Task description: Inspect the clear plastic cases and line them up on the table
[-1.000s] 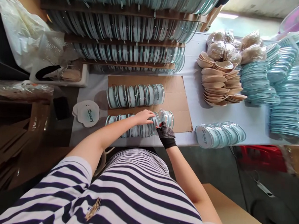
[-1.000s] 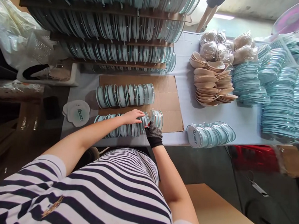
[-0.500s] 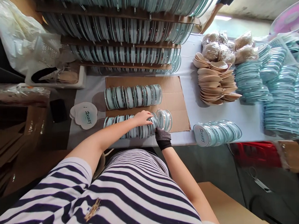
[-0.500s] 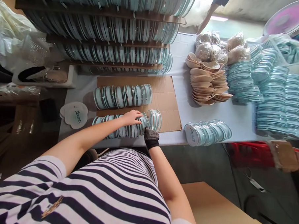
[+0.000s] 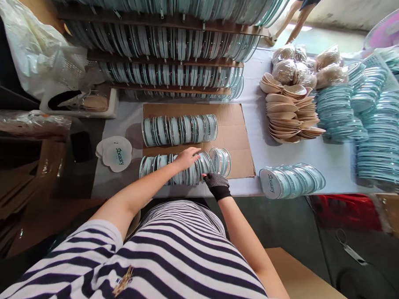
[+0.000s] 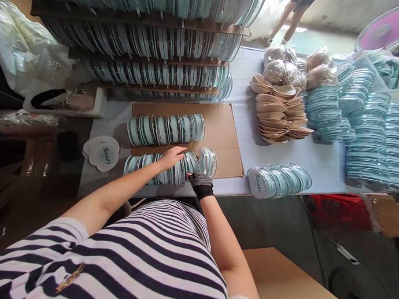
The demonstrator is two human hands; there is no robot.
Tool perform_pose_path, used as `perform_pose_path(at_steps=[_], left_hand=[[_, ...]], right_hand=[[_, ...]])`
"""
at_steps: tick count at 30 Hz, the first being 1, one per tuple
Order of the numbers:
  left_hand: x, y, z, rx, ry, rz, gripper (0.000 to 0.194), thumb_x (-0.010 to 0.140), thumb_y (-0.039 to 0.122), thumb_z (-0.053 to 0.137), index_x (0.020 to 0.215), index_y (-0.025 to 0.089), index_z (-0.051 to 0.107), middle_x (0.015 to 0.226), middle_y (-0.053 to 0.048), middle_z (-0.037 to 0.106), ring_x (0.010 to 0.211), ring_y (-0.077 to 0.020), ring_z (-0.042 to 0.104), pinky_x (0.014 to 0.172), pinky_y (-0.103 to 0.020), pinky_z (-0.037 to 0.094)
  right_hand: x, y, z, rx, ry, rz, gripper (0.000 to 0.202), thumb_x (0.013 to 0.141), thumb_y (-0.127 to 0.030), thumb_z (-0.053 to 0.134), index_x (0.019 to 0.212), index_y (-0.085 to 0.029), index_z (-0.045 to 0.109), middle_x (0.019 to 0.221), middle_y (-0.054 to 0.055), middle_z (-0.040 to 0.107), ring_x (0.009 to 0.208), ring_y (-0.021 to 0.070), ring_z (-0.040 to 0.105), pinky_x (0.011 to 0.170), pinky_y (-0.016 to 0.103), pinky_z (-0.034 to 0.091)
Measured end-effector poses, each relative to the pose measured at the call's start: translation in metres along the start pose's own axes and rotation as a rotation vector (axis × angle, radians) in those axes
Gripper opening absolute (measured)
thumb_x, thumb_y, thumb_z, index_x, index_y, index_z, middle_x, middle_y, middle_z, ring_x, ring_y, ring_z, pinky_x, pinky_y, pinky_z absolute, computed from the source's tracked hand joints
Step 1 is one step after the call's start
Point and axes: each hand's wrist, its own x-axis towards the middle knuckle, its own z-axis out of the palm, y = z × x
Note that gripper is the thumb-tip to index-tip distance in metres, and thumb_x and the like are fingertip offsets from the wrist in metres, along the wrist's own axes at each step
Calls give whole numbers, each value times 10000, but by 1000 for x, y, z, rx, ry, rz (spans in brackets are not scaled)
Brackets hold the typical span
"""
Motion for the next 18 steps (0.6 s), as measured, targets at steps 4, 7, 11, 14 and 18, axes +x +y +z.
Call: perform_pose_path(at_steps=[4, 7, 11, 14, 18], left_hand=[[-34, -3, -6, -32, 106, 30, 391, 991, 233, 444, 1329, 197, 638, 1341, -94, 653, 1280, -214, 578, 1135, -400, 436], [-54, 4, -3, 0, 88, 114, 344, 961, 249, 518, 1260, 235, 686, 1329, -75, 664, 1306, -240, 556, 1148, -441, 422], [-56, 25, 5, 139, 6, 145, 337, 942, 258, 563, 1250, 254, 699, 1388, -81, 638, 1418, -295, 454, 1217, -532, 308], [-46, 39, 10, 250, -79, 175, 225, 941, 275, 573, 1042, 255, 773, 1199, -82, 727, 1407, -321, 465, 1238, -603, 216], [-34, 45, 17, 439, -135, 230, 229, 923, 374, 616, 872, 225, 781, 1072, -122, 757, 1425, -372, 440, 1219, -663, 178]], right_hand=[[-16, 3, -3, -105, 152, 12, 358, 972, -490, 544, 896, -187, 720, 955, 122, 750, 969, 253, 696, 826, 318, 459], [-13, 23, -8, -76, 399, -38, 386, 986, -476, 498, 1143, -174, 679, 1157, 144, 710, 1129, 268, 642, 975, 368, 452], [22, 46, -13, 123, 582, -47, 782, 883, -428, 596, 1522, -62, 333, 1530, 250, 419, 1423, 310, 417, 1145, 447, 380], [44, 51, -11, 191, 458, -52, 828, 863, -319, 558, 1575, -69, 218, 1550, 233, 403, 1443, 287, 416, 1167, 433, 379], [43, 54, -2, 183, 414, -113, 811, 822, -272, 592, 1560, -110, 299, 1539, 172, 463, 1430, 243, 450, 1181, 372, 382]])
